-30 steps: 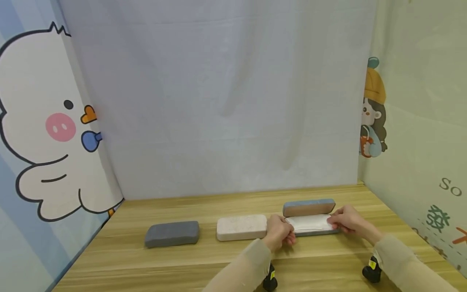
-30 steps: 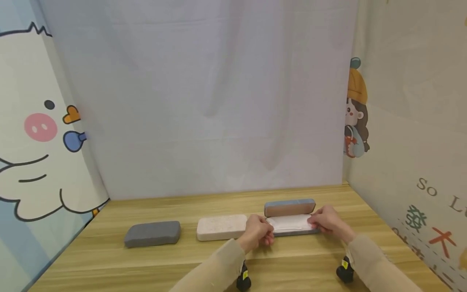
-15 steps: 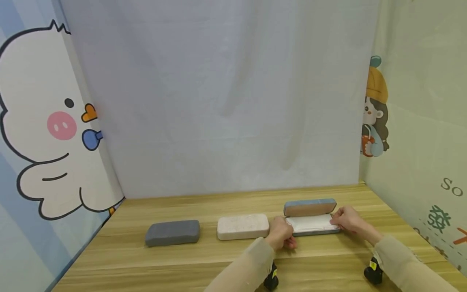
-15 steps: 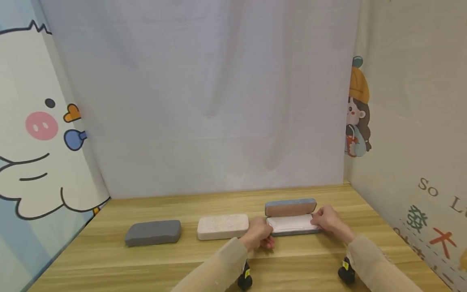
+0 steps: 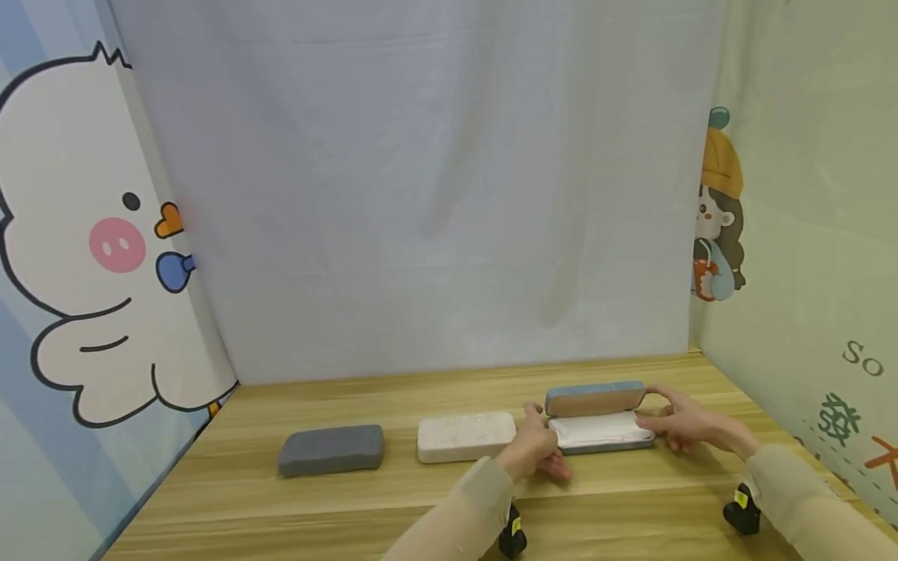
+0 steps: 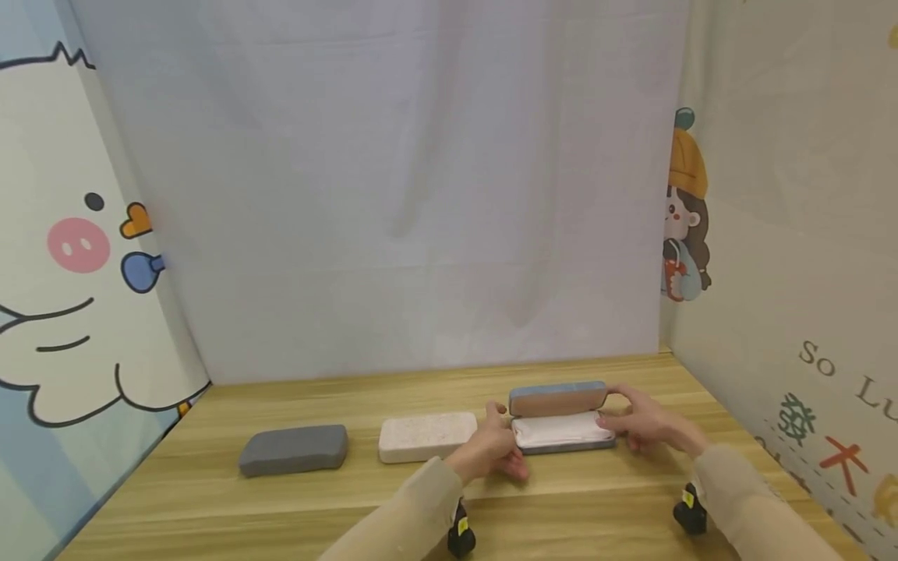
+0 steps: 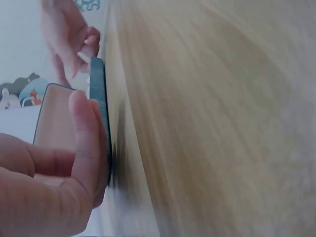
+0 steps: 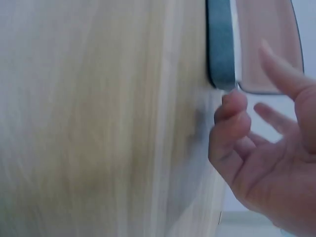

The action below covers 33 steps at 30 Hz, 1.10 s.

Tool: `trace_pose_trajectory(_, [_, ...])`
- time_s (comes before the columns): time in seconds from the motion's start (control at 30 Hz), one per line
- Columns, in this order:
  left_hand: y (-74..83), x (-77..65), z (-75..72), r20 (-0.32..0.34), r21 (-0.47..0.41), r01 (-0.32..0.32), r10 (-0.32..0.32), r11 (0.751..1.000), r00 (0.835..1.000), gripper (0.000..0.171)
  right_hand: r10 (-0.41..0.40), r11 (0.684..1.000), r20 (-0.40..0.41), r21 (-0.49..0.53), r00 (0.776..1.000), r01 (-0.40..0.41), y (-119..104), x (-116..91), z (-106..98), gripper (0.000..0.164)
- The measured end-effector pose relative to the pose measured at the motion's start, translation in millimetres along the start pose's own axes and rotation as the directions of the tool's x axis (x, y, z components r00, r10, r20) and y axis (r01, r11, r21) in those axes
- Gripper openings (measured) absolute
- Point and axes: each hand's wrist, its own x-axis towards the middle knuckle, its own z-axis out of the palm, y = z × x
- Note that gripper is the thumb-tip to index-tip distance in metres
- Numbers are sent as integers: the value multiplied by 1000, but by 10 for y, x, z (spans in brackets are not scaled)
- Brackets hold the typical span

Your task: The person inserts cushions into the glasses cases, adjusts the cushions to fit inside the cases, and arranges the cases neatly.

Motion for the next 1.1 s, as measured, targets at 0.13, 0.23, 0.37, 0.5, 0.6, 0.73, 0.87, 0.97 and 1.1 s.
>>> trace_pose_trajectory(0.13, [-19,29,-76,92,-84,42,-34,996,995,91,-32,999,137,37,990,27,74,-9,-106,97])
trace_pose_trajectory(0.23, [-32,53,-110,147,-128,49,-30,991,989,99,-65,995,206,82,976,49,119,11,-108,105])
trace_pose_trajectory(0.37, [-45,68,-90,180,-142,35,-9,989,984,104,-121,984,250,157,961,83,182,55,-77,108])
trace_pose_trajectory(0.5, [-79,64,-44,161,-147,1,23,989,987,106,-164,970,258,220,952,107,247,82,-61,105])
trace_pose_trajectory(0.6, [-104,50,-8,125,-135,-27,44,990,991,105,-155,963,269,256,951,84,289,84,-60,104])
trace_pose_trajectory(0.73, [-112,38,23,103,-109,-38,49,993,993,102,-148,956,293,287,945,61,331,80,-65,101])
trace_pose_trajectory(0.87, [-99,52,25,107,-111,-18,30,994,994,100,-163,953,313,297,936,66,341,86,-70,100])
trace_pose_trajectory(0.97, [-85,70,15,115,-114,-1,14,993,993,100,-166,955,313,286,935,74,326,86,-78,102])
trace_pose_trajectory(1.1, [-72,93,11,123,-118,8,7,993,992,98,-172,953,301,291,938,81,308,82,-91,102])
